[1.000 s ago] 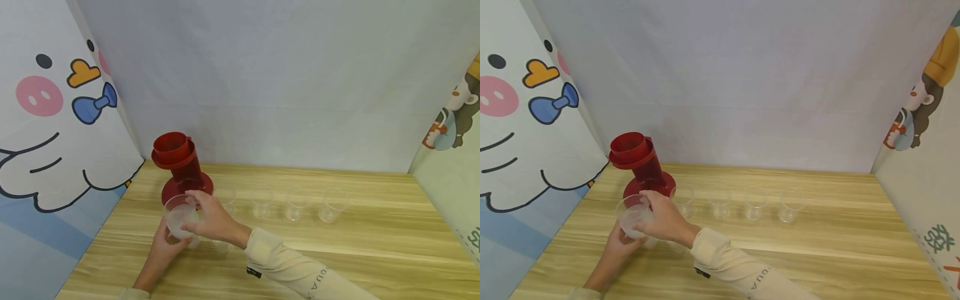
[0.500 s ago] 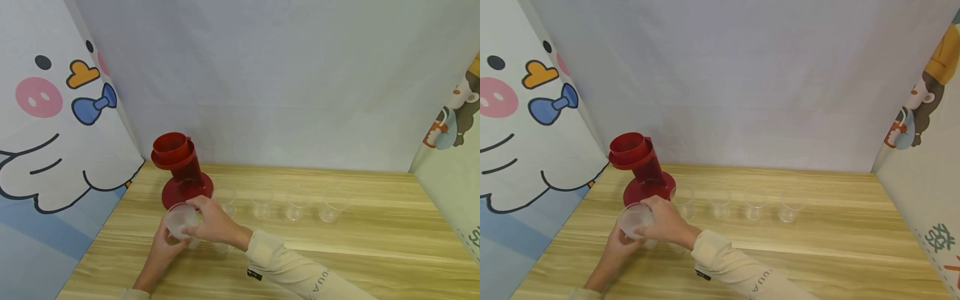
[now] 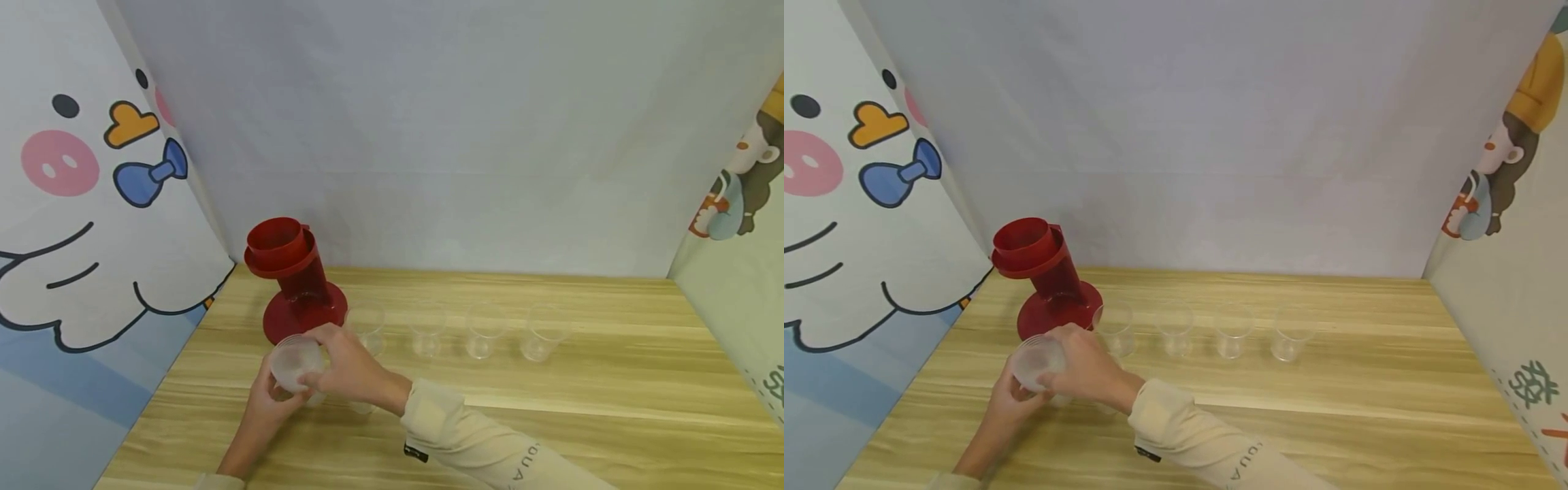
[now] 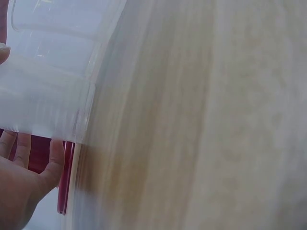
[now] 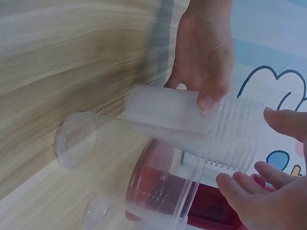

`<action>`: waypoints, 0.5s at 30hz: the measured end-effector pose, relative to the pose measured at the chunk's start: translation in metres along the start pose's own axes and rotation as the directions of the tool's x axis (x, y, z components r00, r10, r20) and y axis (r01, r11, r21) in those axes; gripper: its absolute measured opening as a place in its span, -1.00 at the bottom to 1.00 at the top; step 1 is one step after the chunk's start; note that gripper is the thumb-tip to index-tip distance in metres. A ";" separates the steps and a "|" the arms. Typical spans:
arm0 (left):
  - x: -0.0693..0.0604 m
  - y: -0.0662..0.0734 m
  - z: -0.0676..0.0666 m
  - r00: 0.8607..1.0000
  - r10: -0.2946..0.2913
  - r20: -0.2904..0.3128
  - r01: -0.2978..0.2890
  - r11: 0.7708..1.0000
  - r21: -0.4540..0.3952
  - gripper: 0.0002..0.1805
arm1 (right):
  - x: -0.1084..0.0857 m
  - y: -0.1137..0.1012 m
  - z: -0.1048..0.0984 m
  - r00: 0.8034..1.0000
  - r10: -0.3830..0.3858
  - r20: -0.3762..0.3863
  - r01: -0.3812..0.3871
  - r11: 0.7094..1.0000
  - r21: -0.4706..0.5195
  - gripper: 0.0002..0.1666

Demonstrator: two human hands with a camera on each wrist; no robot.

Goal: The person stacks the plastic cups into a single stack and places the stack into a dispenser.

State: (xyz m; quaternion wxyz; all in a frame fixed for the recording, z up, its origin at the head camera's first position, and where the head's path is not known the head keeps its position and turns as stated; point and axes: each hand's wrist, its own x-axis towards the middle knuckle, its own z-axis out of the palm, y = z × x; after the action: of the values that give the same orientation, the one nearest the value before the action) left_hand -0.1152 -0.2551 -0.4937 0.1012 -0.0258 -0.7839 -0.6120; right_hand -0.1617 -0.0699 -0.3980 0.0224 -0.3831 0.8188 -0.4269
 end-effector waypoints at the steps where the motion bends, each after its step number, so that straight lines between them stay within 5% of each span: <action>1: 0.000 0.000 0.000 1.000 0.000 -0.003 0.000 1.000 0.000 -0.14 | 0.000 -0.001 -0.001 1.000 -0.009 0.000 0.009 1.000 -0.005 -0.43; 8: 0.000 0.003 0.001 1.000 0.001 -0.003 -0.001 1.000 -0.001 -0.13 | -0.003 -0.004 -0.010 0.997 -0.075 0.003 0.075 0.997 -0.020 -0.39; 15: -0.001 0.005 0.000 0.998 -0.060 0.024 0.060 0.998 0.013 -0.13 | -0.009 -0.009 -0.021 0.993 -0.114 -0.002 0.114 0.993 -0.039 -0.37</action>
State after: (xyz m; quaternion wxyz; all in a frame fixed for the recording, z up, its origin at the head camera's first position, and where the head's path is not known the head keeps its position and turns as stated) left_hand -0.1130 -0.2540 -0.4887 0.0734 -0.0093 -0.7894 -0.6095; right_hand -0.1579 -0.0530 -0.3809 -0.0112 -0.4287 0.8038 -0.4123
